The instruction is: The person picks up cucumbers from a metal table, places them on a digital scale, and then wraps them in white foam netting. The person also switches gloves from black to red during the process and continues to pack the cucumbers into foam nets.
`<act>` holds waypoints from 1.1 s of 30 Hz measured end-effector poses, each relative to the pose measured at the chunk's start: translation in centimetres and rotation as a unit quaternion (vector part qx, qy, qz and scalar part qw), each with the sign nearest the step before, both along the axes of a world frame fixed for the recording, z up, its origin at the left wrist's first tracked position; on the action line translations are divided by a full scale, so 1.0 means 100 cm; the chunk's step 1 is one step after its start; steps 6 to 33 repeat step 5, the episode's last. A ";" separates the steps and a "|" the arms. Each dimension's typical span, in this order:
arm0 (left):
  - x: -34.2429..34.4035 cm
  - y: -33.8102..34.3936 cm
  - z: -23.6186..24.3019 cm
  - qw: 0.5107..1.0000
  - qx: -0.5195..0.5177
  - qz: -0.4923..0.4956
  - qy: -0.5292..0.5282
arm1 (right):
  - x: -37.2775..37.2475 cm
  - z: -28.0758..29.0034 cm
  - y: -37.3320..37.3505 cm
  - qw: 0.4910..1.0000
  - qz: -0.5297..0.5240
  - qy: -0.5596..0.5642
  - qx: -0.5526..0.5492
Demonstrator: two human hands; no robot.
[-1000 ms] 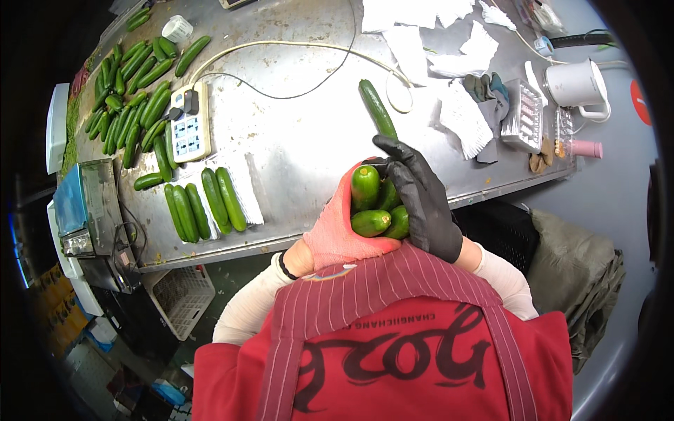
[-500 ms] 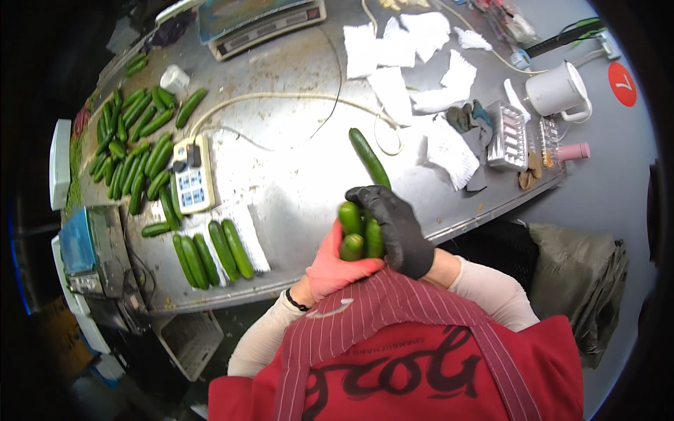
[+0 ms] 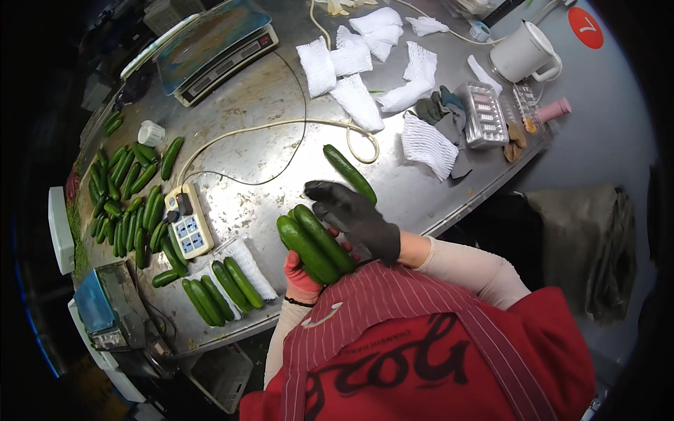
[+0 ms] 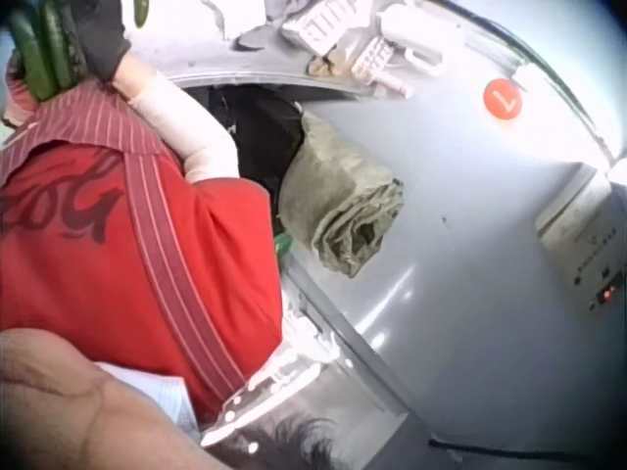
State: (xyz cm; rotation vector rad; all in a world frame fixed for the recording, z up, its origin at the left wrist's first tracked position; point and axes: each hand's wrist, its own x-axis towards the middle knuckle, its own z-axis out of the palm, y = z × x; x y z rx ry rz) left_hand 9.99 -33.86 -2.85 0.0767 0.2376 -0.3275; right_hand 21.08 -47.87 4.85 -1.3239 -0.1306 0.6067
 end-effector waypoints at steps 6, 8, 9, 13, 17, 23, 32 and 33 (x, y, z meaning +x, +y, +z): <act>0.010 -0.002 0.000 0.994 -0.023 -0.031 -0.104 | 0.038 -0.029 -0.054 0.886 -0.003 -0.206 -0.414; 0.010 -0.002 0.000 0.994 -0.023 -0.031 -0.104 | 0.038 -0.029 -0.054 0.886 -0.003 -0.206 -0.414; 0.010 -0.002 0.000 0.994 -0.023 -0.031 -0.104 | 0.038 -0.029 -0.054 0.886 -0.003 -0.206 -0.414; 0.010 -0.002 0.000 0.994 -0.023 -0.031 -0.104 | 0.038 -0.029 -0.054 0.886 -0.003 -0.206 -0.414; 0.010 -0.002 0.000 0.994 -0.023 -0.031 -0.104 | 0.038 -0.029 -0.054 0.886 -0.003 -0.206 -0.414; 0.010 -0.002 0.000 0.994 -0.023 -0.031 -0.104 | 0.038 -0.029 -0.054 0.886 -0.003 -0.206 -0.414; 0.010 -0.002 0.000 0.994 -0.023 -0.031 -0.104 | 0.038 -0.029 -0.054 0.886 -0.003 -0.206 -0.414; 0.010 -0.002 0.000 0.994 -0.023 -0.031 -0.104 | 0.038 -0.029 -0.054 0.886 -0.003 -0.206 -0.414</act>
